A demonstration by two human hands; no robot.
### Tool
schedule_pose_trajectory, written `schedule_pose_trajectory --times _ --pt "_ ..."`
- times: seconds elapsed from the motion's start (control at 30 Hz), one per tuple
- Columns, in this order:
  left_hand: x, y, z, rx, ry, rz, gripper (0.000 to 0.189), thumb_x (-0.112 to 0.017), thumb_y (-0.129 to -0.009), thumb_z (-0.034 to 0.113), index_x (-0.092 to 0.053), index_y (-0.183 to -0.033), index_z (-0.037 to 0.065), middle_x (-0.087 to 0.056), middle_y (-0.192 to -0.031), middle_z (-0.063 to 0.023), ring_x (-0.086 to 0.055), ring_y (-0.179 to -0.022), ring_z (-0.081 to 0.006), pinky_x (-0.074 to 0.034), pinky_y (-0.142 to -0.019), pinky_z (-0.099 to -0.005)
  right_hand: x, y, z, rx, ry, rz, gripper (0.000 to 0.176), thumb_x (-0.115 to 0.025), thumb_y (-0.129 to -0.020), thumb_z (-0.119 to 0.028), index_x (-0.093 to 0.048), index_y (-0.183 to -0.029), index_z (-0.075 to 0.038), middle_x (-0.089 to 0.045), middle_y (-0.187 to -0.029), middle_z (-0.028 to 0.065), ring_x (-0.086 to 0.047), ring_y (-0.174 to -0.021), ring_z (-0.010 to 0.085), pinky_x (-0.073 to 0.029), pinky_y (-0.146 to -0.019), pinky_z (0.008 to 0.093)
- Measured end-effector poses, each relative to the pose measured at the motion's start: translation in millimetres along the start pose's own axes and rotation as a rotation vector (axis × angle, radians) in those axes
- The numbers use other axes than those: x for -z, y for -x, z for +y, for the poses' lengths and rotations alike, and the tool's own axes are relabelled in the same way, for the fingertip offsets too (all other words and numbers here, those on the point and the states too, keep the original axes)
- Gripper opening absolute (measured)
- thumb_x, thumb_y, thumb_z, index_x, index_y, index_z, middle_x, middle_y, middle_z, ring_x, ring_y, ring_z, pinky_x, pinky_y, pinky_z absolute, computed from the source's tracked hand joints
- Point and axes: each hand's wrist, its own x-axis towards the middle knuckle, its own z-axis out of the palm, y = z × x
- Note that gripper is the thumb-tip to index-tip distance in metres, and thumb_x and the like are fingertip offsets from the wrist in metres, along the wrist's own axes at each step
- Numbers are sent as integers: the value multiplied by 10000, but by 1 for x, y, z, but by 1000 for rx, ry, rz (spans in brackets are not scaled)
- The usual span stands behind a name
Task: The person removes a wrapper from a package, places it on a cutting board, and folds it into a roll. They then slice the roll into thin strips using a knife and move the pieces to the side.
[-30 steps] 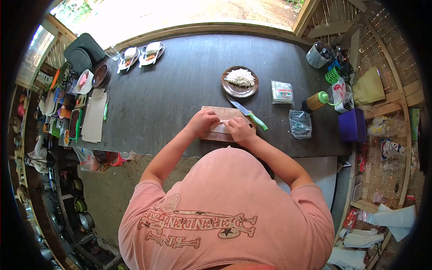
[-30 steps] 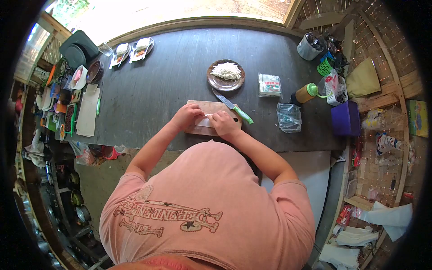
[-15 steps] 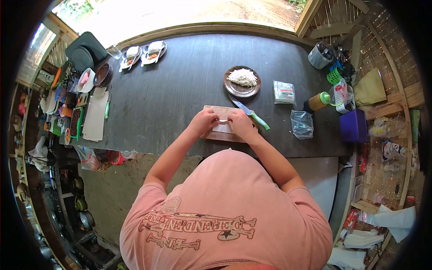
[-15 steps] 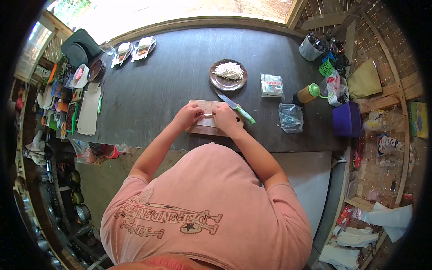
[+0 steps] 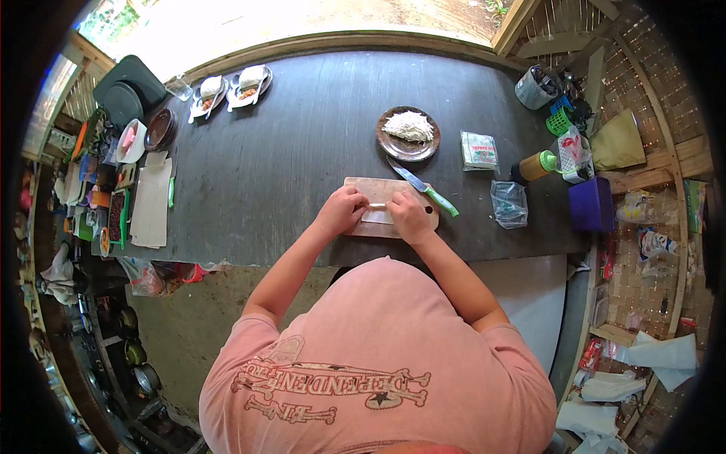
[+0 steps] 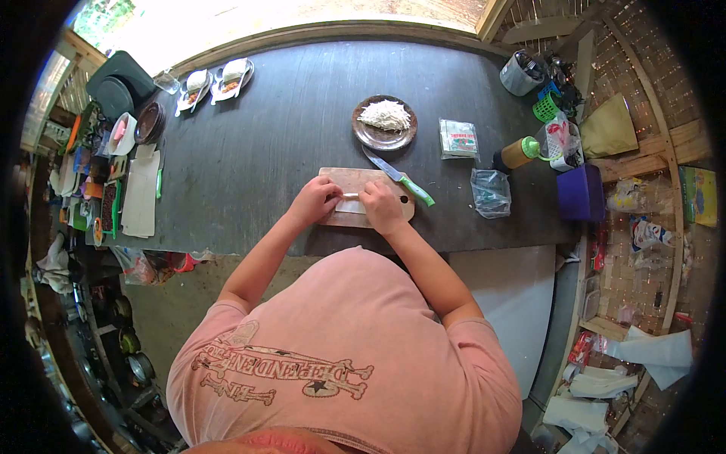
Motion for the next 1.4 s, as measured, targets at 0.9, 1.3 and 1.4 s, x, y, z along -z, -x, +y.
schedule_pose_trajectory --times 0.9,1.3,1.4 --pt "3 -17 -7 120 -63 -173 174 -876 -862 266 -839 -924 108 -751 -940 -91 -751 -859 -316 -603 -778 -443 12 -14 -21 -373 26 -184 180 -703 -941 -184 -817 -1043 -88 -780 -961 135 -750 -959 362 -618 -863 504" --pt "-9 -21 -6 -61 -86 -134 126 -830 -832 211 -837 -937 142 -753 -930 -70 -746 -890 -312 -607 -807 -453 -4 -16 -10 -353 -10 -158 80 -742 -905 -141 -794 -856 -104 -727 -1001 122 -699 -1054 352 -610 -898 490" --pt "-11 -17 -8 -108 -59 -64 109 -808 -851 247 -835 -917 164 -742 -902 -63 -735 -897 -297 -582 -783 -452 -2 -12 -16 -311 1 -87 86 -737 -910 -149 -733 -856 -83 -695 -988 107 -692 -1047 342 -609 -899 485"
